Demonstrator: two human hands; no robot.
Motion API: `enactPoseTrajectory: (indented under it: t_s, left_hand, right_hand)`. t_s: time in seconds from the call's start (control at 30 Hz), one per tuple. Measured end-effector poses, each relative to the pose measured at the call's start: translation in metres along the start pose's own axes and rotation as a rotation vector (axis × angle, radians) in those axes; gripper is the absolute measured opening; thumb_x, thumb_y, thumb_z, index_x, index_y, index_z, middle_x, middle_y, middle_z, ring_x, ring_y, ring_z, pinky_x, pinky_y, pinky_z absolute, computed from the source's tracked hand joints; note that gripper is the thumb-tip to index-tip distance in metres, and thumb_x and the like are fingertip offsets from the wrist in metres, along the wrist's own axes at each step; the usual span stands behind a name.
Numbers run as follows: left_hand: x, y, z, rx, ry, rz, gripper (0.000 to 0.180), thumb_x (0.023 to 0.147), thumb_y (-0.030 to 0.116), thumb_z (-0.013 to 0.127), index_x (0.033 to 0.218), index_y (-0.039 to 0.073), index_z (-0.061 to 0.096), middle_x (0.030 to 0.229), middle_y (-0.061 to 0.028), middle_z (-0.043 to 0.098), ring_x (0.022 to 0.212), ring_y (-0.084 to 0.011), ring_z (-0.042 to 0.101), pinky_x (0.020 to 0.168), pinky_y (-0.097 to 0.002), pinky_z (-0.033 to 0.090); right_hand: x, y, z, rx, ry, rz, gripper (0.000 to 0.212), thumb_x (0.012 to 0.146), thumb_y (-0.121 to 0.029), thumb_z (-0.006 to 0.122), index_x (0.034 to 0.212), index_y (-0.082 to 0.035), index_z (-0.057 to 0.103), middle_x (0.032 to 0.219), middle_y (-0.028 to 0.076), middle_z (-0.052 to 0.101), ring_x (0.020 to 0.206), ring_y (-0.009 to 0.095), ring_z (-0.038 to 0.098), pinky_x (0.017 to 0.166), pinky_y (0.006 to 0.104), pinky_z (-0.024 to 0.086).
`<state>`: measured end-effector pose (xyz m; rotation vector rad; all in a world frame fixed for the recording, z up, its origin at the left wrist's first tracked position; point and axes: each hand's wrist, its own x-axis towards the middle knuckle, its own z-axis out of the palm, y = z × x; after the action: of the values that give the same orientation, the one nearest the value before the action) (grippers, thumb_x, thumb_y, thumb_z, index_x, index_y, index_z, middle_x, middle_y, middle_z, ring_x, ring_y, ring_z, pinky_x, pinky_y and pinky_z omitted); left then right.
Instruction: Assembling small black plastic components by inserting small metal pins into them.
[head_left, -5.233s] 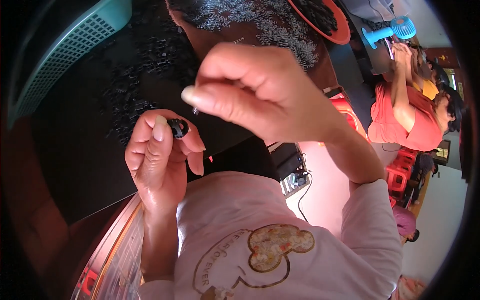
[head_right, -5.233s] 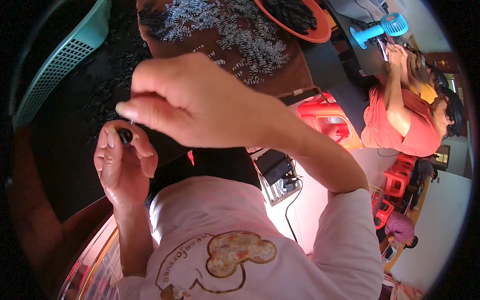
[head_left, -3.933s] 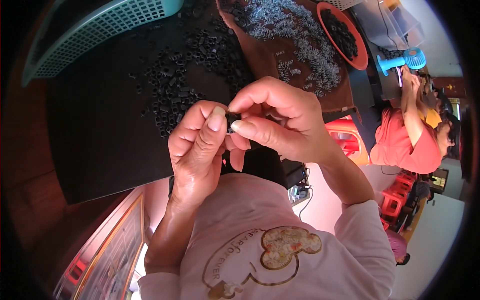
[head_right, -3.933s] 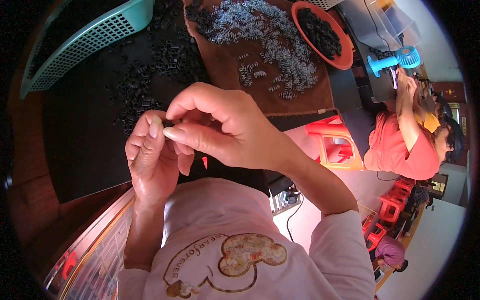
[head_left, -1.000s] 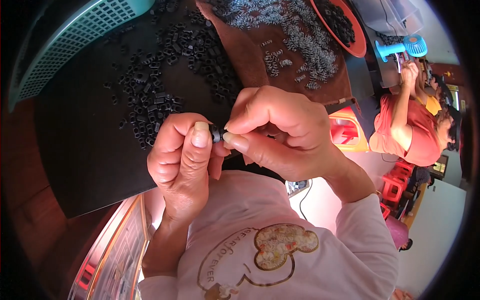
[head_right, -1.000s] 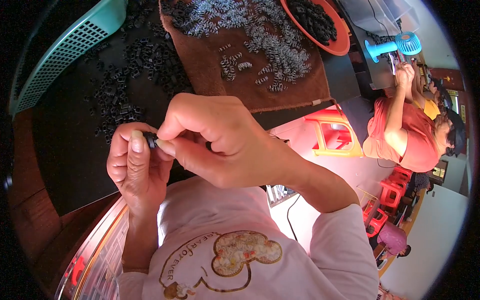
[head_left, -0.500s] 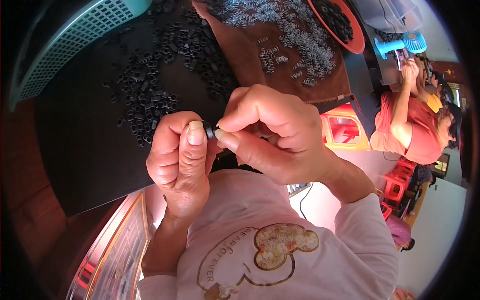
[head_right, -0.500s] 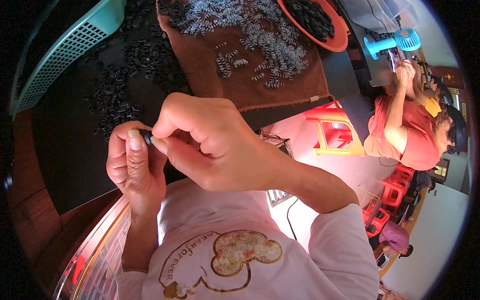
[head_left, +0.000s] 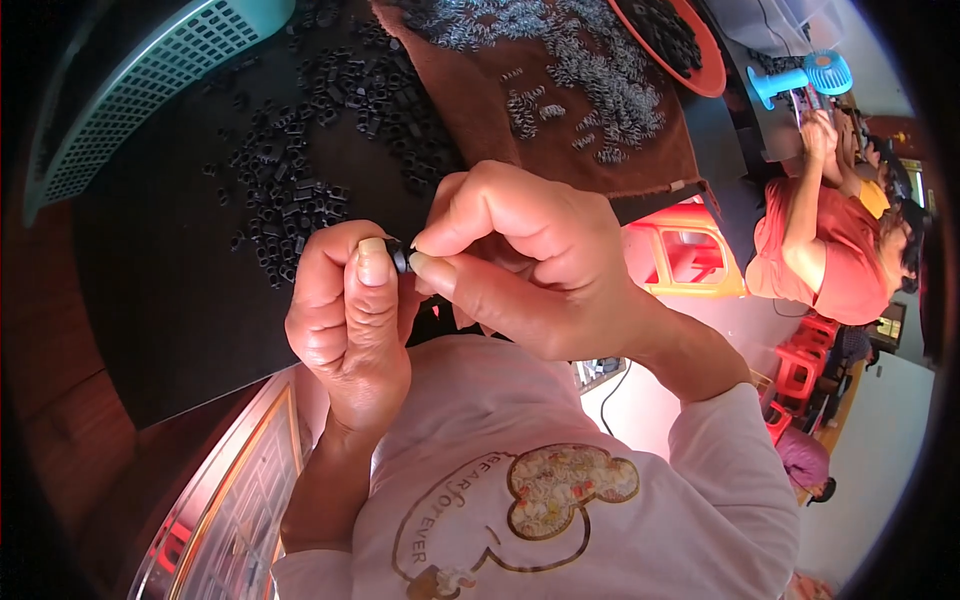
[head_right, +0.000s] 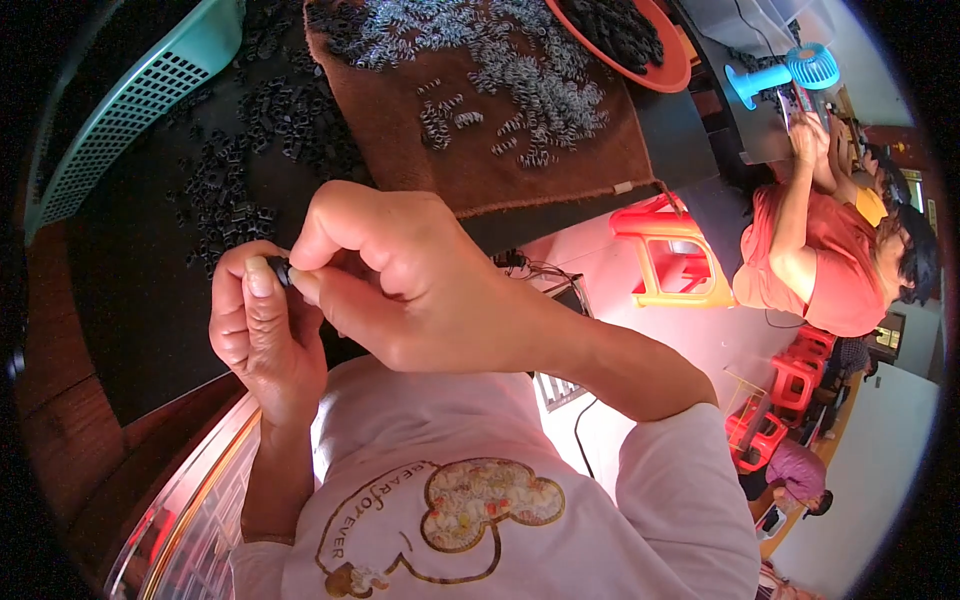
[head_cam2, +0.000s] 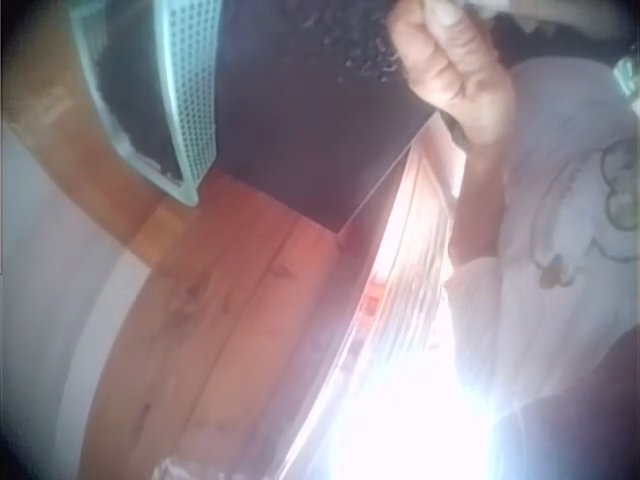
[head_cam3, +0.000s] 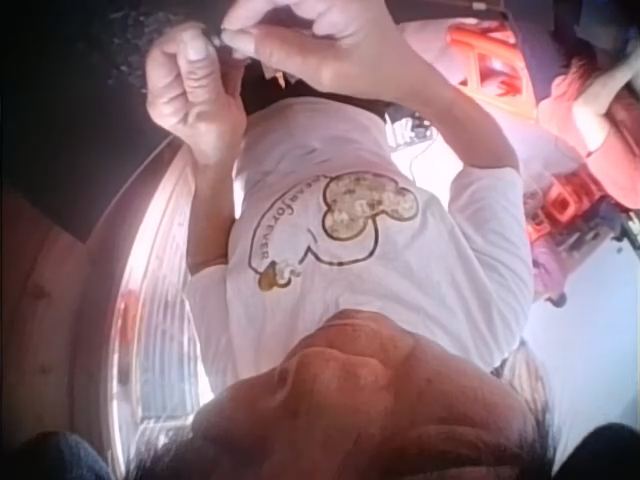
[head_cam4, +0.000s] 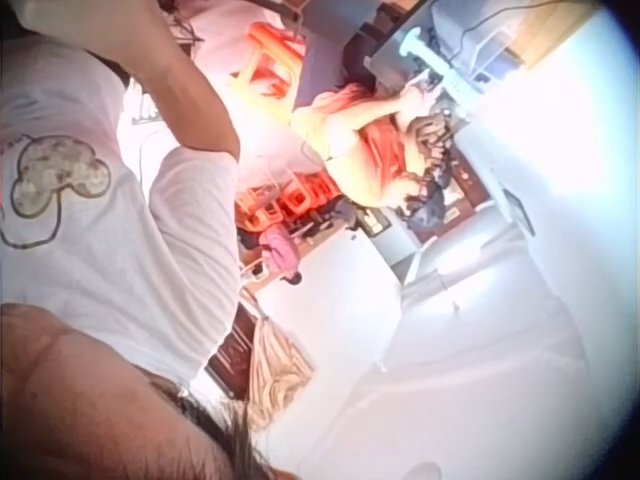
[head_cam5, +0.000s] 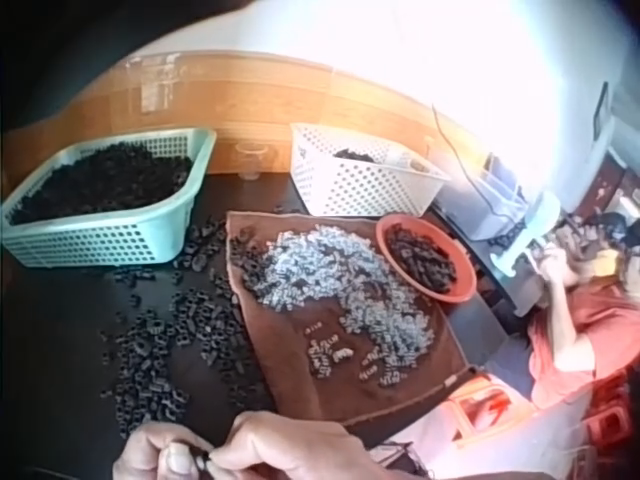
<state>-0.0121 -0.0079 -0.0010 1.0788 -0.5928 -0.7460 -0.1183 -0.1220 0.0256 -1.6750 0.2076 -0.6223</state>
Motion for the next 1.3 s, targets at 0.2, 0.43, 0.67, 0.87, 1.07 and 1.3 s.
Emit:
enactPoseTrajectory:
  t_s: [0.2, 0.43, 0.67, 0.87, 1.07, 1.3]
  left_hand:
    - [0.000, 0.002, -0.002, 0.053, -0.017, 0.015, 0.018, 0.102, 0.020, 0.051, 0.098, 0.004, 0.055, 0.073, 0.0041, 0.049, 0.057, -0.0006, 0.038, 0.050, -0.0160, 0.035]
    - [0.000, 0.003, -0.001, 0.041, 0.017, -0.008, 0.022, 0.103, 0.024, 0.049, 0.099, 0.003, 0.054, 0.073, 0.0043, 0.048, 0.057, -0.0006, 0.038, 0.049, -0.0163, 0.034]
    - [0.000, 0.000, -0.004, 0.030, -0.015, 0.003, 0.021, 0.103, 0.023, 0.049, 0.100, 0.003, 0.054, 0.074, 0.0031, 0.051, 0.058, -0.0009, 0.039, 0.049, -0.0164, 0.034]
    - [0.001, 0.001, -0.008, 0.016, -0.095, -0.011, 0.021, 0.103, 0.023, 0.050, 0.101, 0.002, 0.055, 0.075, -0.0009, 0.058, 0.057, -0.0028, 0.044, 0.051, -0.0170, 0.036]
    - [0.003, 0.006, -0.018, 0.002, -0.283, -0.094, 0.022, 0.103, 0.021, 0.050, 0.103, 0.000, 0.056, 0.079, -0.0033, 0.061, 0.058, -0.0038, 0.047, 0.053, -0.0180, 0.039]
    - [0.004, 0.005, -0.019, 0.054, -0.318, -0.124, 0.021, 0.102, 0.020, 0.052, 0.101, -0.001, 0.056, 0.078, -0.0040, 0.061, 0.057, -0.0041, 0.046, 0.051, -0.0185, 0.039]
  right_hand:
    - [0.006, 0.003, -0.008, -0.304, -0.067, -0.270, 0.010, 0.087, 0.010, 0.060, 0.094, 0.004, 0.059, 0.082, 0.008, 0.060, 0.064, 0.009, 0.057, 0.052, 0.0205, 0.044]
    - [0.005, 0.001, 0.001, -0.103, -0.019, -0.106, 0.008, 0.087, 0.009, 0.060, 0.093, 0.003, 0.059, 0.080, 0.007, 0.059, 0.062, 0.008, 0.058, 0.051, 0.0198, 0.044]
    - [0.008, -0.003, -0.004, -0.185, -0.043, -0.128, 0.005, 0.088, 0.006, 0.062, 0.090, 0.002, 0.059, 0.080, 0.006, 0.060, 0.059, 0.007, 0.058, 0.050, 0.0205, 0.044]
    - [0.014, -0.007, -0.023, -0.091, -0.163, 0.003, 0.004, 0.089, 0.002, 0.063, 0.087, 0.000, 0.060, 0.073, 0.004, 0.060, 0.056, 0.007, 0.057, 0.048, 0.0215, 0.041]
    - [0.018, -0.016, -0.031, -0.042, -0.237, 0.131, 0.004, 0.083, 0.003, 0.060, 0.084, 0.000, 0.057, 0.071, 0.008, 0.062, 0.062, 0.014, 0.061, 0.055, 0.0274, 0.046]
    - [0.013, -0.009, -0.033, -0.129, -0.234, 0.009, 0.006, 0.087, 0.001, 0.067, 0.085, 0.000, 0.061, 0.075, 0.006, 0.061, 0.056, 0.009, 0.056, 0.048, 0.0228, 0.040]
